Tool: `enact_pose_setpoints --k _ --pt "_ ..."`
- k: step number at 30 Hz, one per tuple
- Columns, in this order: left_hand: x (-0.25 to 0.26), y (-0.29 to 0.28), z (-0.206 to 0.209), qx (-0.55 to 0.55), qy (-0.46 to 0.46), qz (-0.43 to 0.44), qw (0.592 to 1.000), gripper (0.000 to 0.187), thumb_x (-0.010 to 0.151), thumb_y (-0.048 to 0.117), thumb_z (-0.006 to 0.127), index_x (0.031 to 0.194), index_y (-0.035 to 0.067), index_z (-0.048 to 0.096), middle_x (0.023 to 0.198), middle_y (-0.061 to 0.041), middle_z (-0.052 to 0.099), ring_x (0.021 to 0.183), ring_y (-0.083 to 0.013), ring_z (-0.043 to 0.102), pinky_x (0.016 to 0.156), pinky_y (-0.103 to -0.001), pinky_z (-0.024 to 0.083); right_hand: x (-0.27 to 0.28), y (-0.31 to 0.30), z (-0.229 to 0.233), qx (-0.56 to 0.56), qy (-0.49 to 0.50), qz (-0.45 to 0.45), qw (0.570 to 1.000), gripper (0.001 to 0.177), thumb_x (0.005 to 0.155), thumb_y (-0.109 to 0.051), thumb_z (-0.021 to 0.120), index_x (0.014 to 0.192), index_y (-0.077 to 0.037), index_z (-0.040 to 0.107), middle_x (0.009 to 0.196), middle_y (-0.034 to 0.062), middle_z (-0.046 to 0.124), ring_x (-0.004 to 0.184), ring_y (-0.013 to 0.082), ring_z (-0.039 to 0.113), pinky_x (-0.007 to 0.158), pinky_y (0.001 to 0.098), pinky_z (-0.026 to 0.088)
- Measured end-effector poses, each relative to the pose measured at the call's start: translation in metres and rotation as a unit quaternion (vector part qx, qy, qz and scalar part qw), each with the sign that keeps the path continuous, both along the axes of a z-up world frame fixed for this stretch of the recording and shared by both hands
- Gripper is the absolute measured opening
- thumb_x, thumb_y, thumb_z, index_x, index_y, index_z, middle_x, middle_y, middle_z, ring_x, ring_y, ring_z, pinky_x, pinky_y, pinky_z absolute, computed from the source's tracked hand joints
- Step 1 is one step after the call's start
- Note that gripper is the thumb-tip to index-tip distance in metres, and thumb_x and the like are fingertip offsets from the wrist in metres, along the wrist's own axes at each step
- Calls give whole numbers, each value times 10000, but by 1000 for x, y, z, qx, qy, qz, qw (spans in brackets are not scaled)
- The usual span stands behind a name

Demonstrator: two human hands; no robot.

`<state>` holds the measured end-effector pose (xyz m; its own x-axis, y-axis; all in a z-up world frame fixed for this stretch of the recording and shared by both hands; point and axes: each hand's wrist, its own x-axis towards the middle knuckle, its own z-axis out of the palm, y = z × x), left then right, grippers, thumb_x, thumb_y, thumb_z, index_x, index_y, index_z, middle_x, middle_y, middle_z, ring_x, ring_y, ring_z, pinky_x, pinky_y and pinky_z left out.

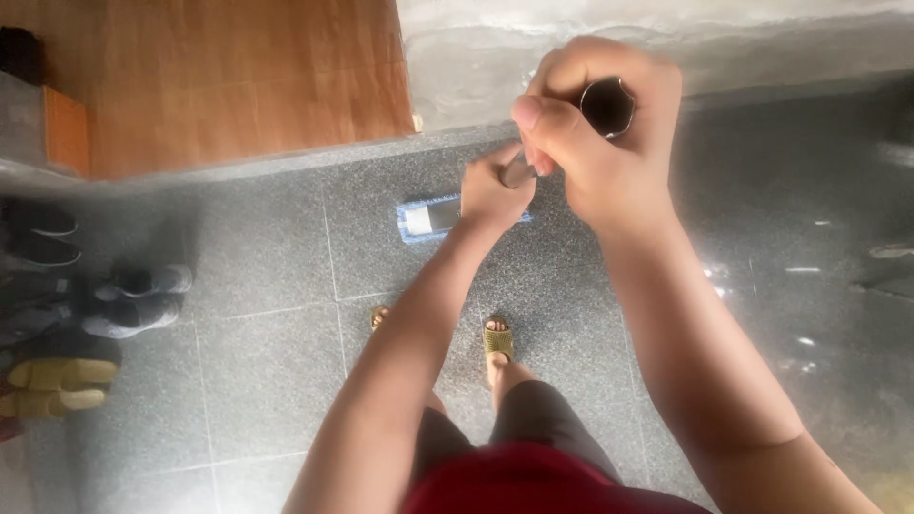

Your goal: The person mops a tiled floor using a flat mop with a blue microfiber pad. They move the mop back and forth across the floor, passing a scooter, stacked materials, and a bicycle before reaching a doorway.

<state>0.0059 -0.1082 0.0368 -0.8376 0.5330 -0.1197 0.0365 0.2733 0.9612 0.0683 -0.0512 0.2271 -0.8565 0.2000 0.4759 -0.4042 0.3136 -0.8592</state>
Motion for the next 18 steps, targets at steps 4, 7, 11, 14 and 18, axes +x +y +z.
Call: enact_pose_setpoints --k 4,7,11,14,18 --pt "-35 -34 -4 -1 -21 2 1000 265 787 174 551 927 274 753 529 76 544 483 -88 491 439 -281 395 -39 -34 -5 10 25 36 999 243 935 44 543 710 26 451 612 125 480 526 178 454 569 289 358" --pt "-69 -70 -10 -14 -6 20 1000 309 709 190 538 906 288 755 552 68 555 532 -119 519 499 -321 425 -74 -71 -9 9 28 52 998 244 962 7 567 749 39 453 623 146 476 526 192 454 565 297 353" --pt "-113 -126 -11 4 -1 40 999 361 684 151 492 899 284 751 676 66 648 638 -123 582 568 -288 451 -118 -127 -13 13 24 74 997 264 961 16 555 738 25 415 617 146 461 533 206 462 561 297 349" --pt "-143 -170 -6 -11 -14 68 998 114 709 191 539 691 239 641 607 69 536 606 -116 482 514 -308 384 -149 -167 -16 -14 27 88 996 287 941 24 545 697 18 394 607 149 446 515 212 453 536 296 347" --pt "-189 -229 -40 20 107 104 989 101 682 139 539 672 211 609 555 -7 525 547 -160 492 497 -349 379 -191 -223 -32 -58 27 110 992 303 927 -15 562 698 4 364 597 161 413 506 229 435 521 310 348"
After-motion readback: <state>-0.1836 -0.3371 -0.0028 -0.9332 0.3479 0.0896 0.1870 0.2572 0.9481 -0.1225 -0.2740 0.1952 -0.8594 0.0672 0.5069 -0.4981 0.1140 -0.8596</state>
